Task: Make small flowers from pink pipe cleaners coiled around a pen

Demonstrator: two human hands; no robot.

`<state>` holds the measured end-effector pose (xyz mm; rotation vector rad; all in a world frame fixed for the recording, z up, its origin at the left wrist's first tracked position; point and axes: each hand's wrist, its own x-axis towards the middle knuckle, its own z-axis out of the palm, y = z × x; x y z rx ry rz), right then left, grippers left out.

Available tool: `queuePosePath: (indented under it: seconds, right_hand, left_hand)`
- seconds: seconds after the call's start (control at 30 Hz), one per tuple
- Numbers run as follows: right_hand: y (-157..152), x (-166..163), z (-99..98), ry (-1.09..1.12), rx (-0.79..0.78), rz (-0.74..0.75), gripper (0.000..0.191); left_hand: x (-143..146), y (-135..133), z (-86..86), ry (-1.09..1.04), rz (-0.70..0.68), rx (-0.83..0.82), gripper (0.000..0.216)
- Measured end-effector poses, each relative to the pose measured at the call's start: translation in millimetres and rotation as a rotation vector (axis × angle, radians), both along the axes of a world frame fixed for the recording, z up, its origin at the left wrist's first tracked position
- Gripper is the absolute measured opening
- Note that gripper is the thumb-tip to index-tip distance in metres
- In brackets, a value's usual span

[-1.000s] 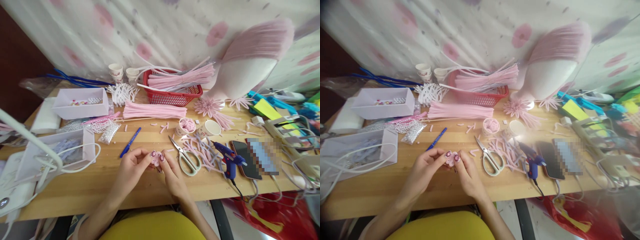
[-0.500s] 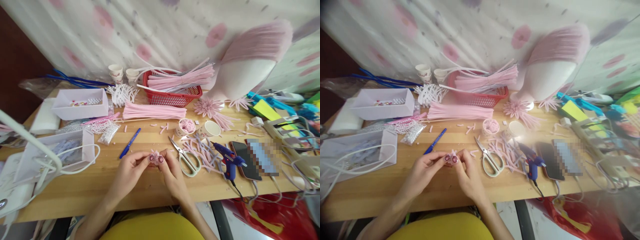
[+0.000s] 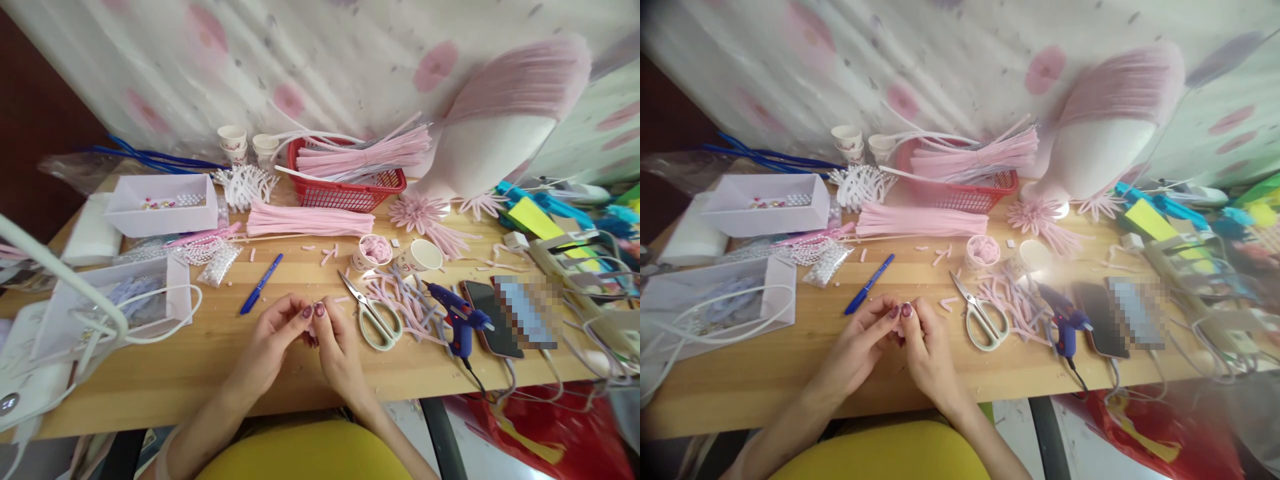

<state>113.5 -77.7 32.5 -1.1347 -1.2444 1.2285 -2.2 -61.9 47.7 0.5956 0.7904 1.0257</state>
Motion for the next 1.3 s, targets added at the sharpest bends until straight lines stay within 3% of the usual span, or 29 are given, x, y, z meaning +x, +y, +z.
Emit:
queuePosePath:
  seconds: [0.23,0.63,0.77,0.97,1.17,1.3]
  right_hand:
    - [-1,-4,-0.7,-0.011,0.035,-0.07,0.034]
    - [5,12,8.2,-0.195,0.109,0.1,0.03]
    - [8,16,9.1,-0.214,0.099,0.139,0.028]
    - [2,4,-0.1,-0.149,0.013,0.014,0.037]
    - [2,-9,-0.8,0.08,-0.132,-0.034,0.043]
    - [2,-12,-0.4,0.143,-0.129,-0.049,0.042]
  left_hand:
    - [2,1,-6.1,-0.145,-0.037,-0.067,0.022]
    - [-5,4,1.1,-0.242,-0.092,-0.209,0.022]
    - [-4,6,0.0,-0.26,-0.04,-0.266,0.022]
    - [-1,2,-7.0,-0.167,0.05,-0.093,0.022]
    - [1,-2,-7.4,-0.146,0.086,-0.07,0.026]
    - [3,-3,-8.4,-0.11,0.098,-0.036,0.026]
